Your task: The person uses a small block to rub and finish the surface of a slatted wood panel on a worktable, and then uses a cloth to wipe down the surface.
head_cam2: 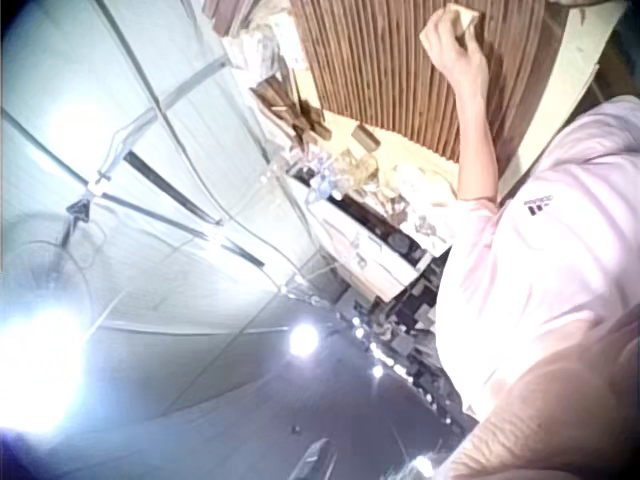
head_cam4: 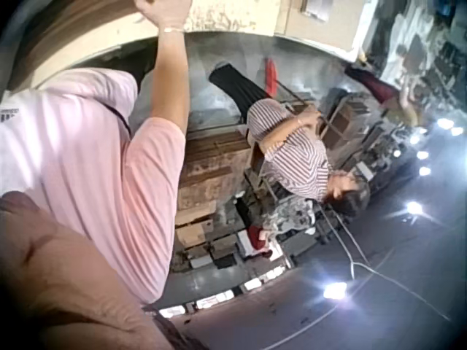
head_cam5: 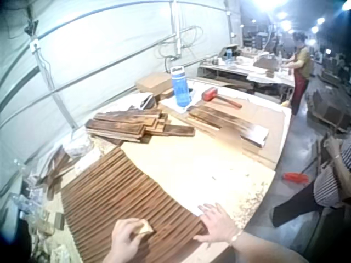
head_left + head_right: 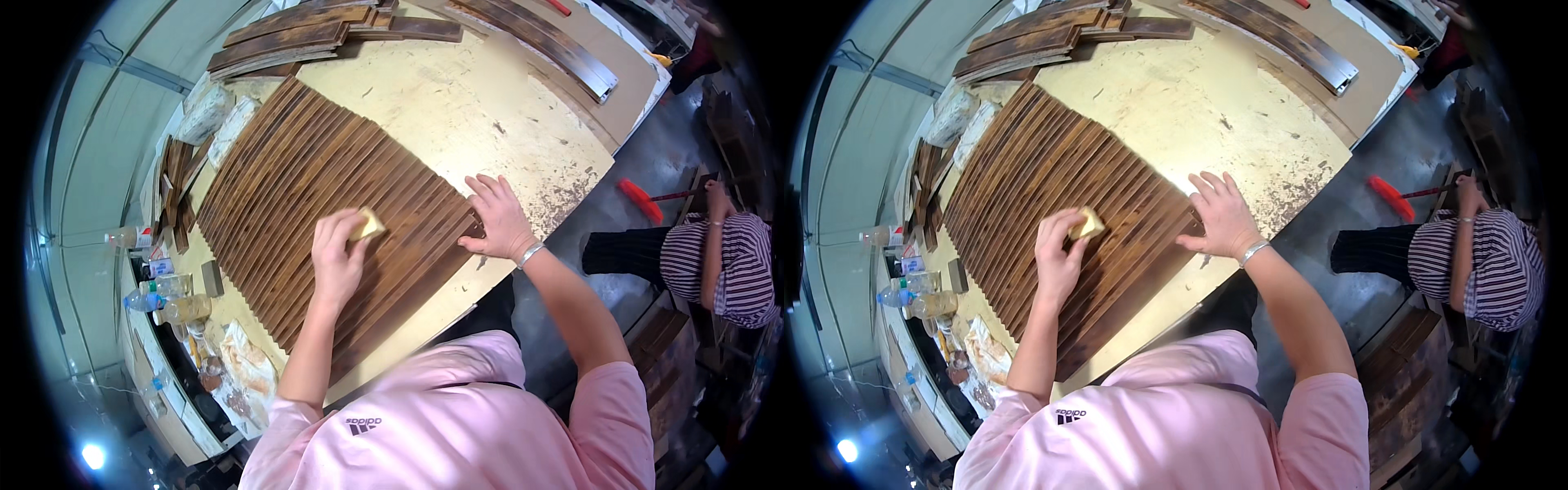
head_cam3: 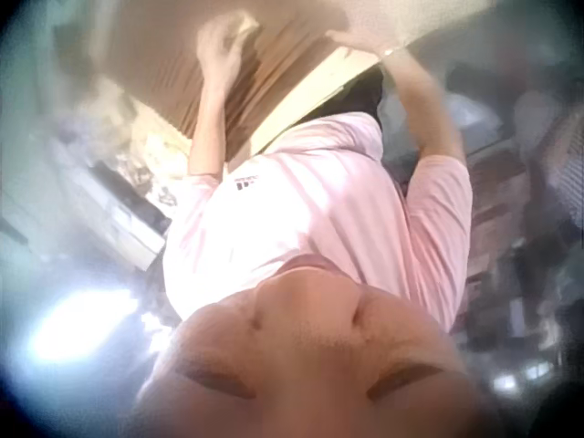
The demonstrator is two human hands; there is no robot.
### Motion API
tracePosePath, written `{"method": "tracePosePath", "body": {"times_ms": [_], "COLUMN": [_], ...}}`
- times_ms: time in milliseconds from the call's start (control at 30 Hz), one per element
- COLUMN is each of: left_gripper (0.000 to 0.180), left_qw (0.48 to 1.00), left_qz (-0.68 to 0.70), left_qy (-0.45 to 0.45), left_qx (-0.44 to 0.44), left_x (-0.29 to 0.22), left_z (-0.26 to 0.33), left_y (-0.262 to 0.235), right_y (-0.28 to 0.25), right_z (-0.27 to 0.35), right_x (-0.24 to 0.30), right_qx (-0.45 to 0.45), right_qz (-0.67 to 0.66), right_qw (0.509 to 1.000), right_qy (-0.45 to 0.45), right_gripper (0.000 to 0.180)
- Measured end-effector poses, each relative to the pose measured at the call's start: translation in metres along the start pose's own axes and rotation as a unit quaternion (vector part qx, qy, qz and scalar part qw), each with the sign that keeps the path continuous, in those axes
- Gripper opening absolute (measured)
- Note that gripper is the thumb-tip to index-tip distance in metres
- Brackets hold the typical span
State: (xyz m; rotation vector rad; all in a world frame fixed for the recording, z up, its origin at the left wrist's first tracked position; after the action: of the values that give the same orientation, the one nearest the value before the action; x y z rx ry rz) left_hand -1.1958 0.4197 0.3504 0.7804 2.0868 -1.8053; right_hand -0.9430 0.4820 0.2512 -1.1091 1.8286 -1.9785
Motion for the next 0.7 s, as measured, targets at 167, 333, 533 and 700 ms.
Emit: {"method": "tracePosePath", "body": {"times_ms": [167,333,533,700], "left_gripper": [0.039,0.036,0.038,0.041], "left_qw": [0.998,0.995,0.994,0.979], "left_qz": [-0.011,-0.022,-0.046,-0.014], "left_qy": [0.064,0.098,0.047,-0.191], "left_qx": [0.009,0.027,0.086,0.067], "left_x": [-0.022,-0.038,0.022,0.097], "left_z": [-0.074,-0.118,0.003,0.165], "left_y": [0.027,0.067,0.004,-0.090], "right_y": [0.004,-0.002,0.001,-0.002], "right_z": [0.003,0.005,0.011,0.005], "right_x": [0.002,-0.001,-0.010,-0.001], "right_qx": [-0.033,-0.042,-0.036,-0.014], "right_qz": [-0.002,0.012,0.006,0.005], "right_qw": [0.999,0.999,0.999,1.000], "right_qy": [-0.021,-0.024,-0.002,0.003], "right_gripper": [0.072,0.073,0.073,0.075]}}
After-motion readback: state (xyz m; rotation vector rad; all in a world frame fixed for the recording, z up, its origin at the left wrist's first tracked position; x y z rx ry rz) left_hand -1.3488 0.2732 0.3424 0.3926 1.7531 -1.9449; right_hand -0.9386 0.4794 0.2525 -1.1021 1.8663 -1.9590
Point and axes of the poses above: each hand's wrist, its own z-axis away from the middle knuckle, its own y-axis out of the palm, x = y × z, the point moved 8 cm from there along -z, towards the middle knuckle, and after that the axes turned 9 degrees about x, right-handed, at the moved point
